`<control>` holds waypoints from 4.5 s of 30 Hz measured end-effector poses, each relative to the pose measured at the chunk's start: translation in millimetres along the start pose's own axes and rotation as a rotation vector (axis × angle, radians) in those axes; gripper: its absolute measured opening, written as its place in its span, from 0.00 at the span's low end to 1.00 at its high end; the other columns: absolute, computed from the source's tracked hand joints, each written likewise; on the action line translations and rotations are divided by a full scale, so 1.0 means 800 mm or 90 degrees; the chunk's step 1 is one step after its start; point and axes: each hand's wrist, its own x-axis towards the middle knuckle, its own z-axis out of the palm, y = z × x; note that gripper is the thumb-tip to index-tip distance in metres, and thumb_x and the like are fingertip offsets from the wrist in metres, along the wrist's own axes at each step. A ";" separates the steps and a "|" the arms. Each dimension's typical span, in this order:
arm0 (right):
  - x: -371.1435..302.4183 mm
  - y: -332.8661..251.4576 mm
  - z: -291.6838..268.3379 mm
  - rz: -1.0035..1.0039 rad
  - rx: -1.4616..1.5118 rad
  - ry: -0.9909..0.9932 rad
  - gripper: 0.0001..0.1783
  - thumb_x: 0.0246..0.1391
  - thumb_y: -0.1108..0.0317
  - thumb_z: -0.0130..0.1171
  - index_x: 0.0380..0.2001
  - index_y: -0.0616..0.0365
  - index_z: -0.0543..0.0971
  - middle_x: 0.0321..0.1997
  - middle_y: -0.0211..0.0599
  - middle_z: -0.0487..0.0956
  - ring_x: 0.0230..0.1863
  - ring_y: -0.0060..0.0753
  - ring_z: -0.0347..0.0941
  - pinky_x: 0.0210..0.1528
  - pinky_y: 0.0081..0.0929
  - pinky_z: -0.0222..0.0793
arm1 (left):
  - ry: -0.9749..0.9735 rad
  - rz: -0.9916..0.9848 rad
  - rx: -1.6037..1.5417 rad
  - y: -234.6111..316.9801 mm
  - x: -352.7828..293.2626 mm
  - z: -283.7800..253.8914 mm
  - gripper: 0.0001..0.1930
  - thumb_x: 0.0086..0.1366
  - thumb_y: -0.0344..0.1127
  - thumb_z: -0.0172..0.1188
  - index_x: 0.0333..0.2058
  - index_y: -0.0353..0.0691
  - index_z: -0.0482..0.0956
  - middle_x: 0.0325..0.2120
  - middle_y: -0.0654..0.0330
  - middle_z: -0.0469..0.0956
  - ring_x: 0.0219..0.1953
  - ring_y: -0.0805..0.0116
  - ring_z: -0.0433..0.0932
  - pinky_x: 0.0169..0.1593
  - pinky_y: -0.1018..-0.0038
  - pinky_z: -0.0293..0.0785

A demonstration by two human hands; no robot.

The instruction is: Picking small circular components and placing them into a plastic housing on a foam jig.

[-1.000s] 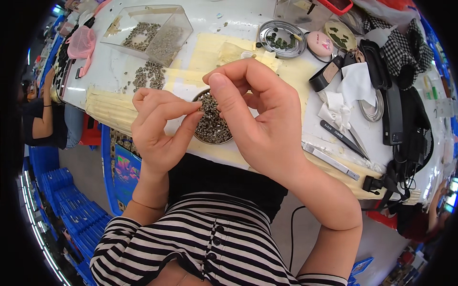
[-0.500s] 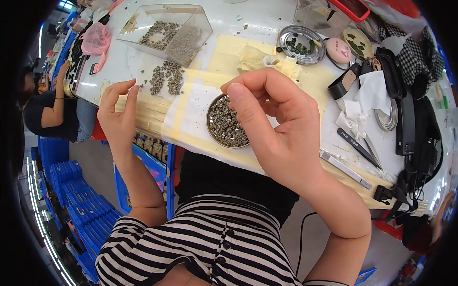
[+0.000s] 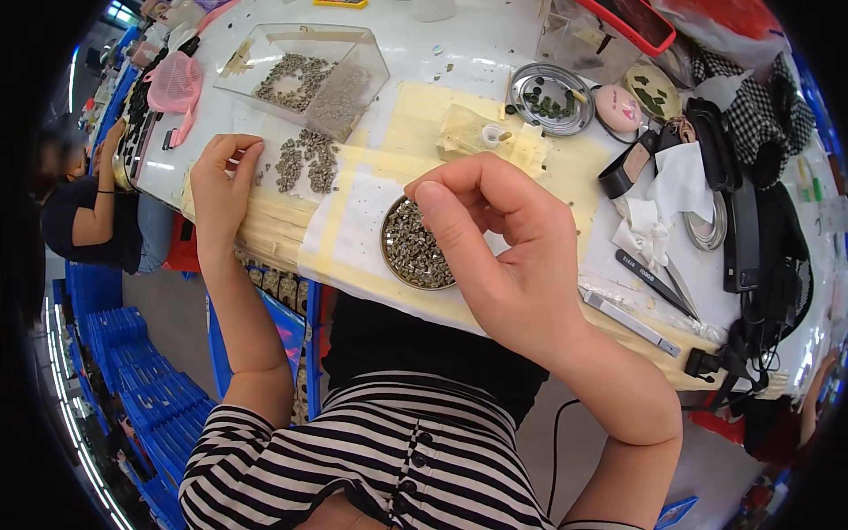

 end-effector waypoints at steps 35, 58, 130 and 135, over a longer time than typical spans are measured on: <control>-0.002 0.006 0.001 -0.031 -0.004 -0.039 0.03 0.58 0.75 0.62 0.33 0.64 0.79 0.30 0.30 0.76 0.29 0.16 0.72 0.31 0.16 0.68 | -0.137 -0.016 -0.965 0.167 -0.064 0.058 0.10 0.53 0.14 0.69 0.34 0.32 0.83 0.32 0.59 0.79 0.34 0.75 0.78 0.38 0.81 0.74; -0.002 0.005 -0.005 0.086 0.137 -0.114 0.07 0.67 0.68 0.54 0.38 0.62 0.74 0.31 0.22 0.75 0.30 0.09 0.67 0.32 0.11 0.64 | -0.096 0.025 -0.903 0.171 -0.066 0.061 0.11 0.58 0.16 0.65 0.41 0.30 0.84 0.35 0.58 0.78 0.37 0.74 0.78 0.41 0.81 0.74; 0.005 0.011 -0.005 -0.239 -0.194 0.057 0.05 0.56 0.77 0.62 0.36 0.64 0.80 0.31 0.36 0.79 0.25 0.24 0.75 0.28 0.20 0.71 | 0.085 0.193 -0.459 0.180 -0.047 0.068 0.12 0.54 0.18 0.68 0.39 0.33 0.85 0.30 0.55 0.82 0.33 0.65 0.81 0.37 0.76 0.76; 0.007 0.004 -0.008 -0.244 -0.211 0.058 0.04 0.56 0.77 0.62 0.36 0.64 0.81 0.30 0.36 0.79 0.25 0.25 0.75 0.28 0.21 0.71 | 0.093 0.184 -0.503 0.177 -0.049 0.068 0.12 0.53 0.18 0.69 0.38 0.34 0.85 0.30 0.56 0.81 0.31 0.66 0.80 0.35 0.76 0.75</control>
